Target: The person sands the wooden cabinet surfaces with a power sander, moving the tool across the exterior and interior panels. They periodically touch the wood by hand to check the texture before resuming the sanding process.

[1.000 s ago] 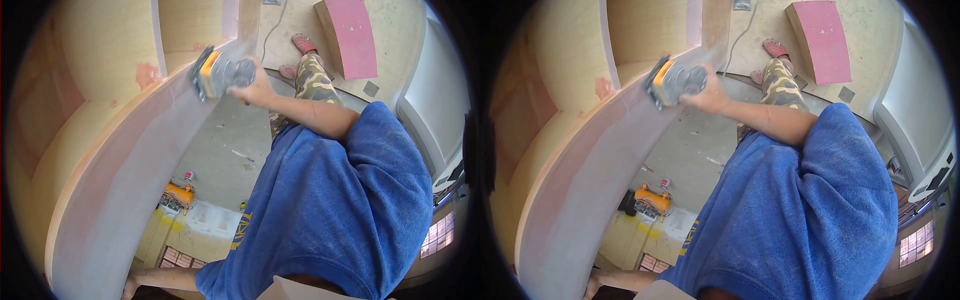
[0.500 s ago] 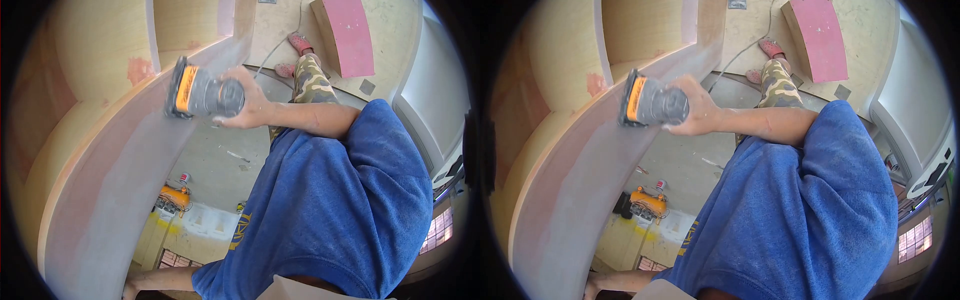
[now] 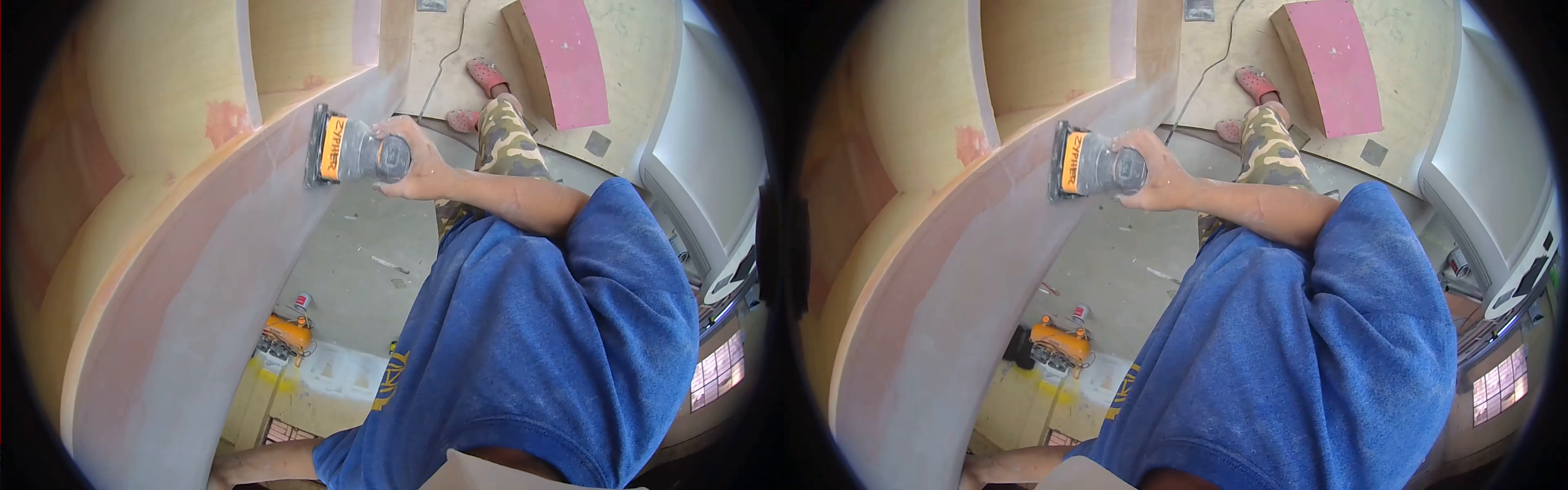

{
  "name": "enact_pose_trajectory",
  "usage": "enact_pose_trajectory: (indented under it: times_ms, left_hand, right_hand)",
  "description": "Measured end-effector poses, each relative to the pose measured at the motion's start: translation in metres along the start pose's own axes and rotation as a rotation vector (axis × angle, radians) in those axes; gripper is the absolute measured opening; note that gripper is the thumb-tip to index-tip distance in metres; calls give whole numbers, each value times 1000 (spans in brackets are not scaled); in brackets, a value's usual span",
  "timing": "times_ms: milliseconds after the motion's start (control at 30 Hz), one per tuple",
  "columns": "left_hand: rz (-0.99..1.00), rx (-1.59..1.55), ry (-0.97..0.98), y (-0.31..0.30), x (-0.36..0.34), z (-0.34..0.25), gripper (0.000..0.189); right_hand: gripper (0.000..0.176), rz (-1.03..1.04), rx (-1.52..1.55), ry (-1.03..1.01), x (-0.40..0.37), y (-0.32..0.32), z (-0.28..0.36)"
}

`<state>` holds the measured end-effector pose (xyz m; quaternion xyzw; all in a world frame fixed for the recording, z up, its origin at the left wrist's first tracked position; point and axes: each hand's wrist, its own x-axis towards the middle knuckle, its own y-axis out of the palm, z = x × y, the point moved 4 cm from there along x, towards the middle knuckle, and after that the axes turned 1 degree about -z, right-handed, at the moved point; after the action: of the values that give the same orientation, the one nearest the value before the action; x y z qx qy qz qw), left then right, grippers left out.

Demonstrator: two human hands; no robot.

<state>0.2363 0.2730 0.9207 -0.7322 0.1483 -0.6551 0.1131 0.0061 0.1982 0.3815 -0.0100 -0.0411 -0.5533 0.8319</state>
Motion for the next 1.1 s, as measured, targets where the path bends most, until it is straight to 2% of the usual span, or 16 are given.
enact_pose_trajectory:
  times_ms: [67, 133, 167, 233, 333, 500, 567, 600, 667, 700, 767, 900, 933, 1000, 1033, 1100]
  left_hand:
    - [5, -31, -5, 3, -5, 4, 60]
    - [4, -50, -9, 4, -12, 8, 59]
    - [4, -55, -12, 1, -16, 7, 59]
    - [8, -56, -15, -9, -20, -1, 58]
    - [-2, -77, -18, -20, -26, -3, 57]
    - [-7, -102, -45, -25, -43, -6, 56]
    - [0, -118, -58, -24, -49, -5, 55]
    - [-1, -125, -62, -26, -52, -4, 55]
    - [-9, -130, -68, -34, -55, -5, 54]
    - [-17, -133, -71, -39, -56, -6, 54]
    - [-29, -144, -79, -47, -59, -14, 54]
    - [-1, 47, -44, -68, -56, 0, 54]
    - [-27, -7, -53, -59, -59, -7, 52]
    - [-60, -61, -67, -65, -63, -5, 50]
    - [60, 1, -27, -81, -60, 1, 50]
    - [174, 63, 20, -97, -63, 11, 51]
  right_hand:
    - [76, 12, 18, -55, -10, 7, -13]
    - [73, -21, 106, 332, -9, 9, -61]
    - [73, -17, 107, 333, 2, 5, -76]
    - [71, -91, 314, 748, 13, -3, -118]
    - [70, -207, 717, 970, 24, -4, -130]
    - [75, -93, 409, 745, 10, -3, -43]
    - [78, -66, 128, 184, 2, 0, -24]
    - [78, -63, 127, 185, 2, -1, -25]
    - [71, -6, 324, 636, -1, 2, -39]
    - [71, 1, 321, 631, 4, 4, -50]
    - [62, -242, 708, 931, 9, 8, -81]
    - [64, -93, 475, 751, -1, 13, -49]
    - [83, -6, 483, 805, -7, 9, -21]
    - [84, 1, 436, 652, -20, 15, 1]
    - [85, 6, 398, 502, -24, 18, 14]
    - [86, 63, 403, 531, -29, 20, 18]
